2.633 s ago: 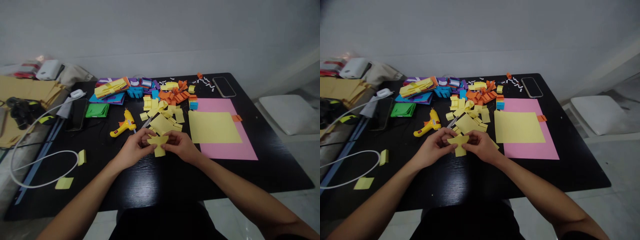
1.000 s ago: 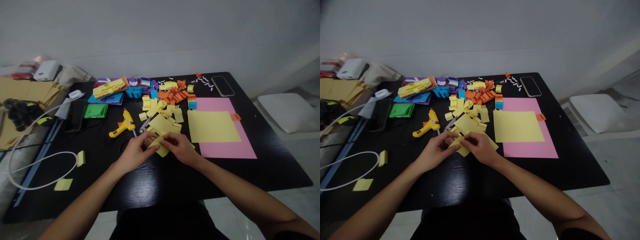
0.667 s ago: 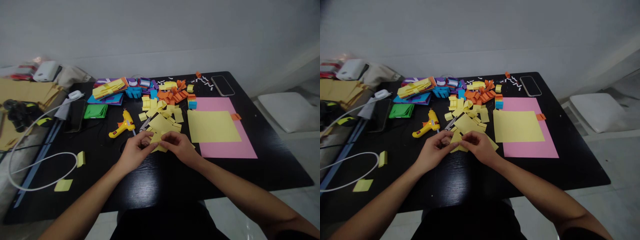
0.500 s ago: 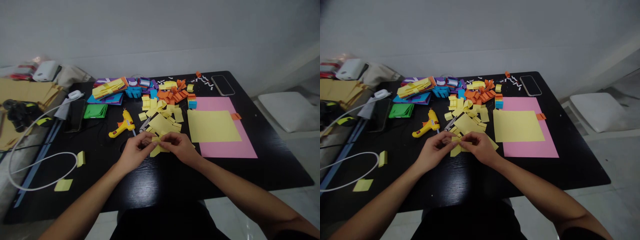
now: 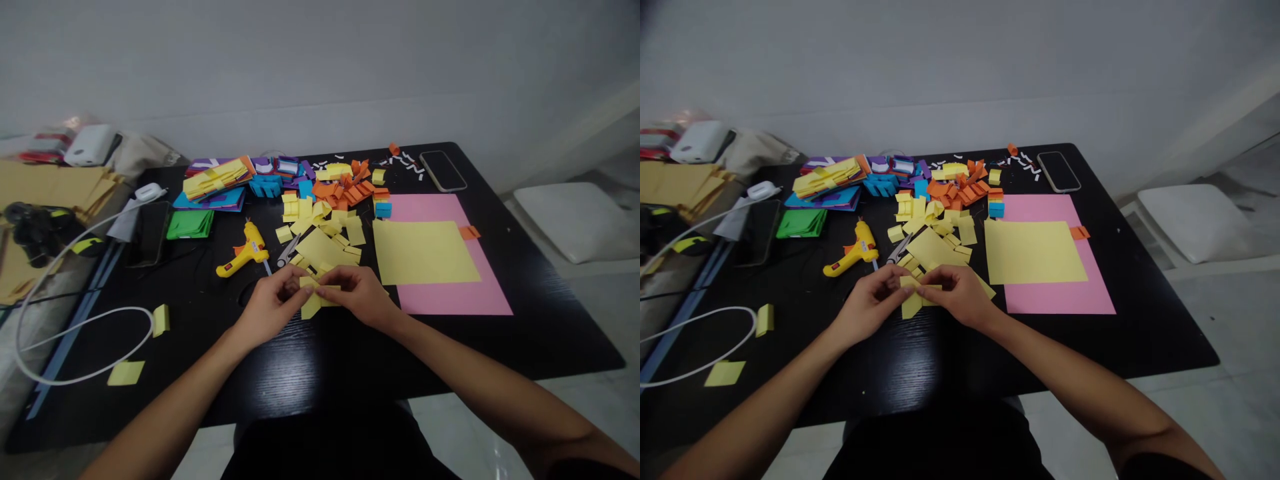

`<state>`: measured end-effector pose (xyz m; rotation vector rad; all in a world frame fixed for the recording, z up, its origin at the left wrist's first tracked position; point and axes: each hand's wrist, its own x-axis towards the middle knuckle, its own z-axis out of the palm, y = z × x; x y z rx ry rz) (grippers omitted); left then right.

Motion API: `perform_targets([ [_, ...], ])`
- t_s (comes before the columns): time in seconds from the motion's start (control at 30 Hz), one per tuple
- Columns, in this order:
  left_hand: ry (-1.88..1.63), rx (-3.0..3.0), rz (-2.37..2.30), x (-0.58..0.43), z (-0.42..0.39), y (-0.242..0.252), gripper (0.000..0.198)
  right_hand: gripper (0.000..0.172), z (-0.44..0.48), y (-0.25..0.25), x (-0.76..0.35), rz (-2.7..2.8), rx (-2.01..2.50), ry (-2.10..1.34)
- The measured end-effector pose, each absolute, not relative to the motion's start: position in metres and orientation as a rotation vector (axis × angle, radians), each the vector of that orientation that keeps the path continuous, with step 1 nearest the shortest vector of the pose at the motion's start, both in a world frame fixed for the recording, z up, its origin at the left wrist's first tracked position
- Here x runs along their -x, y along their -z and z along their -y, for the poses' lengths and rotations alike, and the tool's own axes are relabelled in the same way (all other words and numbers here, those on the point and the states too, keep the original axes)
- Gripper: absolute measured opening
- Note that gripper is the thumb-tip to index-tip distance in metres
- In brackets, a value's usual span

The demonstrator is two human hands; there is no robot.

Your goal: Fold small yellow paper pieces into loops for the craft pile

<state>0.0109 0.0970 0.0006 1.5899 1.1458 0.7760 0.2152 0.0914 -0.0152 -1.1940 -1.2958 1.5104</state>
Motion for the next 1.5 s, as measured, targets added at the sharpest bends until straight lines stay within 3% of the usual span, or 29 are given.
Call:
perform_targets([
  [0.33, -0.884, -1.509, -0.989, -0.013, -0.098, -0.006, 0.005, 0.011, -0.091, 0.013, -0.214, 1.239, 1.074, -1.509],
  [0.5, -0.849, -1.588, -0.977, -0.01, -0.099, -0.007, 0.008, 0.004, -0.092, 0.009, -0.216, 1.261, 1.061, -1.507],
  [0.77, -0.817, -1.901, -0.992, -0.005, -0.096, -0.01, 0.012, 0.021, -0.091, 0.013, -0.216, 1.309, 1.174, -1.431],
  [1.5, -0.817, -1.913, -1.102, -0.006, -0.098, -0.009, 0.015, 0.02, -0.088, 0.012, -0.213, 1.348, 1.134, -1.358],
])
